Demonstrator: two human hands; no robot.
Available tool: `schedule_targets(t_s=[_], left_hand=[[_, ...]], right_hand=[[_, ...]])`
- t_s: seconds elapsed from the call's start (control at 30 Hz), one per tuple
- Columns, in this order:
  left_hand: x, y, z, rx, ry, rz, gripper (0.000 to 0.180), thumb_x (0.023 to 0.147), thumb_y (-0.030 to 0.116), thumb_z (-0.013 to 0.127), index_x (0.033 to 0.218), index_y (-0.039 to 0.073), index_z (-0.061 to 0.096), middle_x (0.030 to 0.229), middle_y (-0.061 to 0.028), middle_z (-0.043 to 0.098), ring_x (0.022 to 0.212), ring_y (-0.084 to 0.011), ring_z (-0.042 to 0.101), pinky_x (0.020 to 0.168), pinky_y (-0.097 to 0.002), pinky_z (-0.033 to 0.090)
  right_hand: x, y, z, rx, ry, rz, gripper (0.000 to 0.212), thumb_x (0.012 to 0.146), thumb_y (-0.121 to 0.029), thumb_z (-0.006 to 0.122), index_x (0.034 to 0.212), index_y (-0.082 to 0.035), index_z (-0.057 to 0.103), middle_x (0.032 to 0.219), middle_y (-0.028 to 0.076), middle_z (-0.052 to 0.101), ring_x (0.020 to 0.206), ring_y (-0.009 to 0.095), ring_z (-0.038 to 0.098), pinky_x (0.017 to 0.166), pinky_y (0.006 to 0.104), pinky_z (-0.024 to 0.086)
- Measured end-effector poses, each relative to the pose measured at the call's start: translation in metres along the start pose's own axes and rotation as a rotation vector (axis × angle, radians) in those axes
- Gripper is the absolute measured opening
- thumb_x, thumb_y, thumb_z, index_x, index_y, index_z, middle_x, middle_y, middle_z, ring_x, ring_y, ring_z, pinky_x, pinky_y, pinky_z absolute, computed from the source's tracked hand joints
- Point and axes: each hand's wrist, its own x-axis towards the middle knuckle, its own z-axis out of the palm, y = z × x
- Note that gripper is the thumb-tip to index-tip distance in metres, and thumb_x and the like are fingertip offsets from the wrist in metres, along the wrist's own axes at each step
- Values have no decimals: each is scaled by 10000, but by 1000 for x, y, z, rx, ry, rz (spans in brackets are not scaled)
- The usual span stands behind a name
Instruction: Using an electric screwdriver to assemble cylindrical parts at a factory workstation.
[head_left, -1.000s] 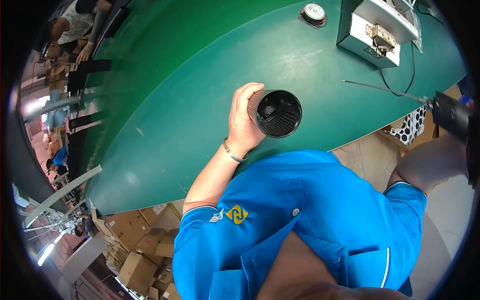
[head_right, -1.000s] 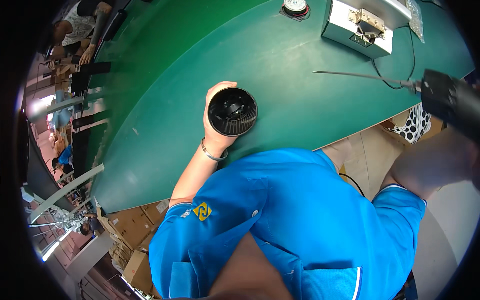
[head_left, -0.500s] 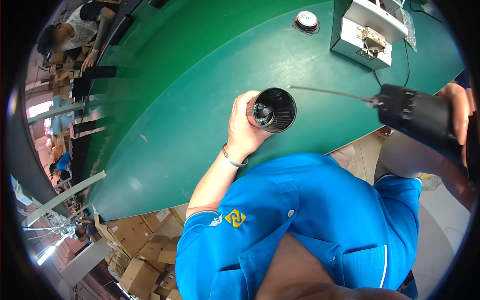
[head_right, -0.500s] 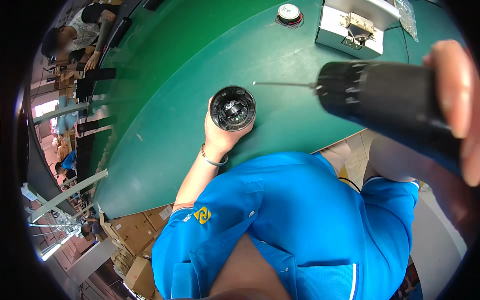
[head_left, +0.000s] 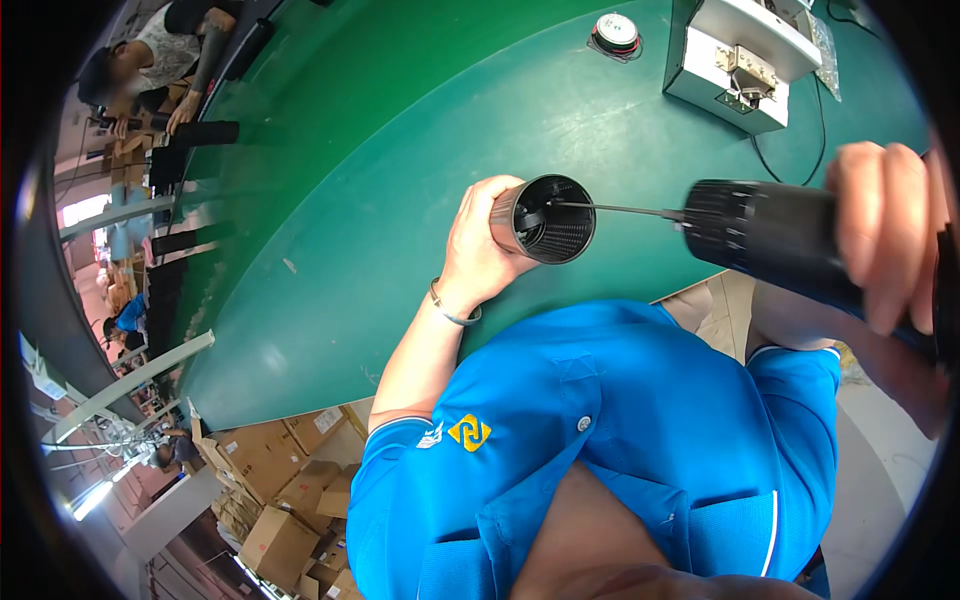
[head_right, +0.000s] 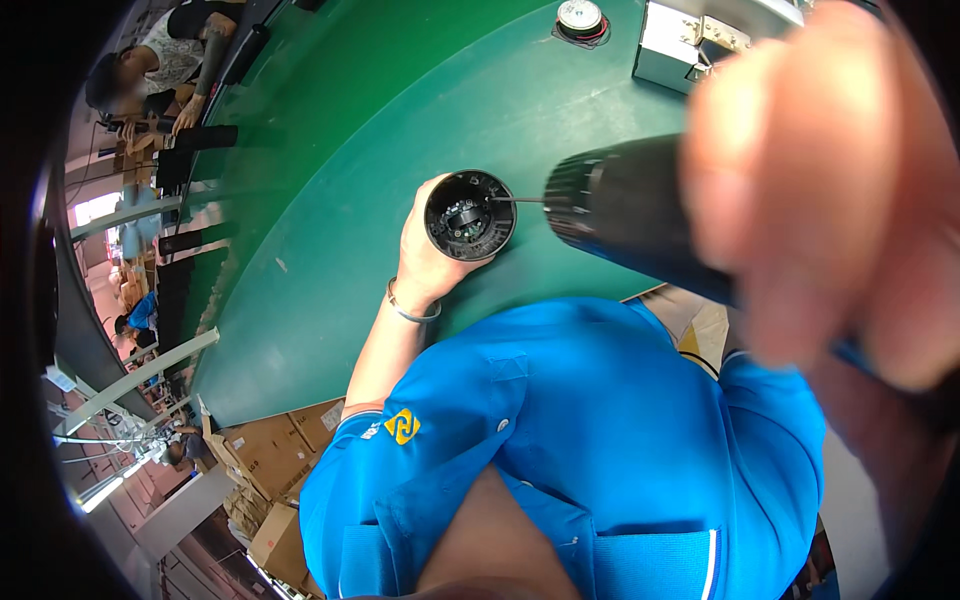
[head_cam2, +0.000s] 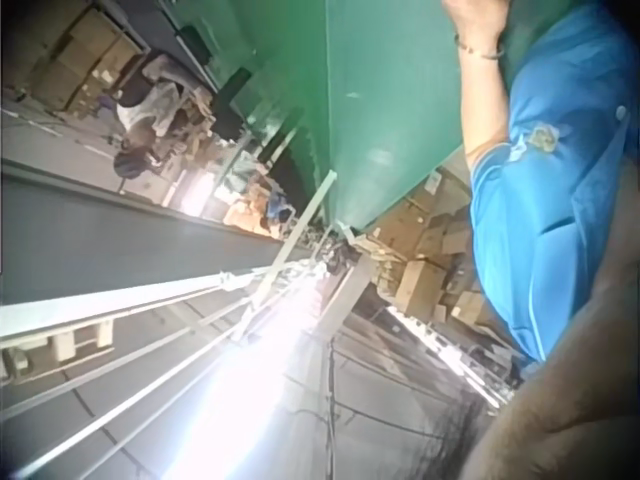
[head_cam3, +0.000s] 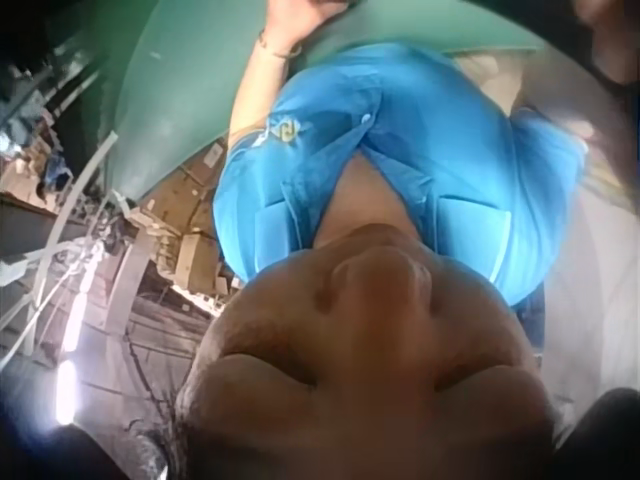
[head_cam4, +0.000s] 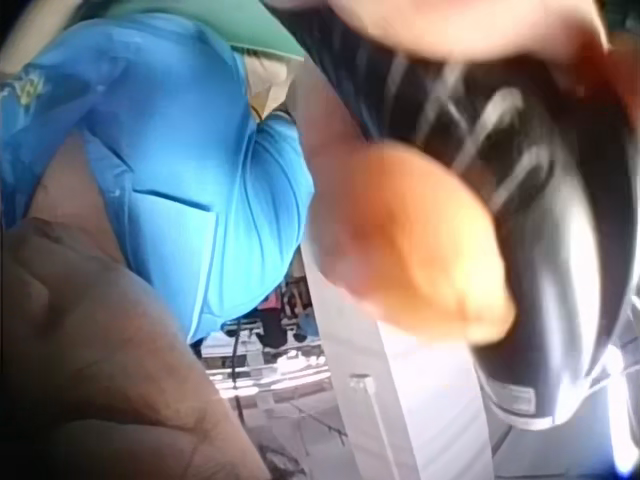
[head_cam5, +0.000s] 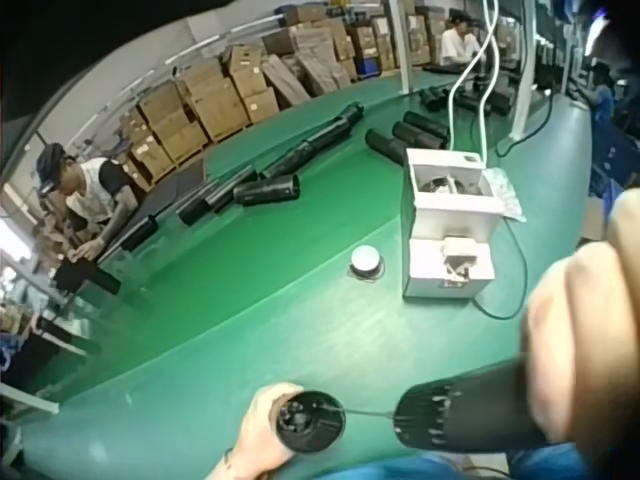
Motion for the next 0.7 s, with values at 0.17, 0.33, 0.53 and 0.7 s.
schedule_targets(t_s=[0.17, 0.33, 0.53, 0.7], left_hand=[[4, 6, 1, 18, 12, -32, 772, 472, 83, 889, 1145, 95, 511, 1062, -87, 596, 1006, -294, 562, 874, -378, 471], [5, 6, 2, 24, 4, -33, 773, 465, 75, 880, 1144, 93, 510, 1068, -84, 592, 1008, -294, 560, 877, -381, 468], [6, 4, 3, 18, 5, 2, 769, 468, 77, 877, 1142, 92, 508, 1071, -82, 589, 1010, -295, 558, 880, -382, 467], [6, 3, 3, 14, 9, -1, 761, 471, 77, 877, 1138, 93, 510, 1066, -80, 591, 1007, -296, 558, 881, -380, 467]], right_hand=[[-9, 33, 14, -73, 68, -6, 641, 781, -396, 696, 1237, -35, 427, 824, -28, 544, 649, 103, 542, 620, 267, 437], [-11, 55, 22, -102, 154, -26, 696, 769, -416, 700, 1264, -28, 402, 822, -27, 529, 633, 98, 533, 605, 254, 427], [-6, 61, 29, -133, 157, -30, 676, 787, -422, 678, 1263, -27, 405, 819, -27, 527, 630, 98, 529, 596, 255, 429], [-5, 62, 29, -140, 143, -8, 658, 774, -428, 701, 1231, -47, 418, 809, -30, 531, 627, 99, 536, 596, 254, 433]])
